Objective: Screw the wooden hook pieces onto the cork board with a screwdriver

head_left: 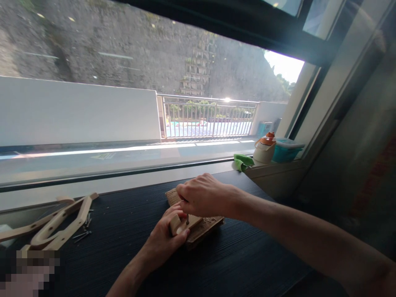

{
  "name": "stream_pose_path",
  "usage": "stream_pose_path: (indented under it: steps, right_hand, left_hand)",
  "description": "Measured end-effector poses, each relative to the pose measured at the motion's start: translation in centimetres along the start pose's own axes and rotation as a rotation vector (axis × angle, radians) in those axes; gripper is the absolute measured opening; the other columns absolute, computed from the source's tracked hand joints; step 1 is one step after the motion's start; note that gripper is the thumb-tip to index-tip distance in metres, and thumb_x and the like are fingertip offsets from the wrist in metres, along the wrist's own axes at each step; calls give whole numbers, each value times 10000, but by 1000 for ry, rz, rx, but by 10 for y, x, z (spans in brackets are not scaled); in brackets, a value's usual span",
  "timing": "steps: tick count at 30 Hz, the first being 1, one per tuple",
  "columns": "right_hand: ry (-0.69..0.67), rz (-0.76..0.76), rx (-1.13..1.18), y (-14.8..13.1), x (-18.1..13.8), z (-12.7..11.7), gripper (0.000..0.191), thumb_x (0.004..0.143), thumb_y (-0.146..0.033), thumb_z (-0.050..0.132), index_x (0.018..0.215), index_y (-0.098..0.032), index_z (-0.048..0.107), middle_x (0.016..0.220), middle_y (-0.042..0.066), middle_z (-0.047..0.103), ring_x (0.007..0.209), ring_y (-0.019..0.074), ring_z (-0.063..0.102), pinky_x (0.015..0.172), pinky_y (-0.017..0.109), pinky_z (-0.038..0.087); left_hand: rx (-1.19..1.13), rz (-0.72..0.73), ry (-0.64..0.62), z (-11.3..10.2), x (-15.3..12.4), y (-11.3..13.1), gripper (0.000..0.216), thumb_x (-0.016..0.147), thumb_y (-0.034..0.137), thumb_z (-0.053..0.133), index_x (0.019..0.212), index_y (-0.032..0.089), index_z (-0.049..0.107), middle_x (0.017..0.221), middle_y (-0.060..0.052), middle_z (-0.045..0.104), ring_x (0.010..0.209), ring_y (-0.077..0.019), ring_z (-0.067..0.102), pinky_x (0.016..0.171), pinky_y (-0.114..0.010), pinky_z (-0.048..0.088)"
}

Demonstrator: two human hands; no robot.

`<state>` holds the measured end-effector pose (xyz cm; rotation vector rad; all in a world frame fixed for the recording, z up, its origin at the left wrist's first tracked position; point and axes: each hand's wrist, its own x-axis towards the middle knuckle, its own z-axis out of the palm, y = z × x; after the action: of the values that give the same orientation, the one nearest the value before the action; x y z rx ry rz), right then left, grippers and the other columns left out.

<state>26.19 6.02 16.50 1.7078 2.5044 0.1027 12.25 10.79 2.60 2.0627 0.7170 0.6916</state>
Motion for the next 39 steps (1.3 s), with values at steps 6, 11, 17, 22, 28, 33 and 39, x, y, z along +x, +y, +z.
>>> stream_pose_path:
  steps: [6,11,17,22,28,33,39]
  right_hand:
    - [-16,-134,-15,-1,3,-3,176,838,-278,483,918,-163,591,884,64,674,769,182,608,573,258,345]
    - [-16,-11,54,6,10,3,230,845,-299,438,875,-159,619,841,82,679,754,192,616,580,268,364]
    - [34,69,29,7,8,8,257,841,-313,433,907,-156,625,847,93,685,746,198,622,589,276,381]
    - [40,89,-28,-2,4,1,195,818,-287,493,858,-161,637,803,86,682,708,194,622,556,267,367]
    - [33,-59,-32,-4,7,2,200,825,-323,505,852,-162,621,853,77,683,764,207,627,569,269,371]
    - [60,8,16,0,11,10,213,836,-311,464,853,-161,614,835,87,682,775,210,631,603,277,389]
    - [61,105,47,3,6,10,269,856,-339,423,881,-144,606,823,98,678,733,196,626,592,271,377]
  left_hand:
    - [23,2,-21,-2,0,4,190,726,229,571,904,177,612,1096,-91,613,1110,-269,525,982,-423,401]
    - [1,24,32,1,1,-5,218,689,222,603,901,173,611,1177,-110,563,1189,-282,464,1033,-435,356]
    - [-7,27,45,3,1,-10,236,674,216,610,908,180,609,1182,-111,558,1192,-274,467,1037,-433,363]
    - [3,25,38,1,1,-4,225,678,217,605,898,175,616,1160,-108,572,1157,-280,496,990,-416,410]
    - [27,27,5,-2,1,3,216,704,221,589,913,198,641,1142,-78,595,1094,-266,538,946,-384,438]
    - [21,36,18,-1,1,0,170,699,227,592,862,198,630,1090,-71,604,1101,-261,525,980,-388,413]
    - [16,11,30,1,1,-4,235,679,222,609,911,183,621,1169,-96,565,1172,-272,482,1034,-410,365]
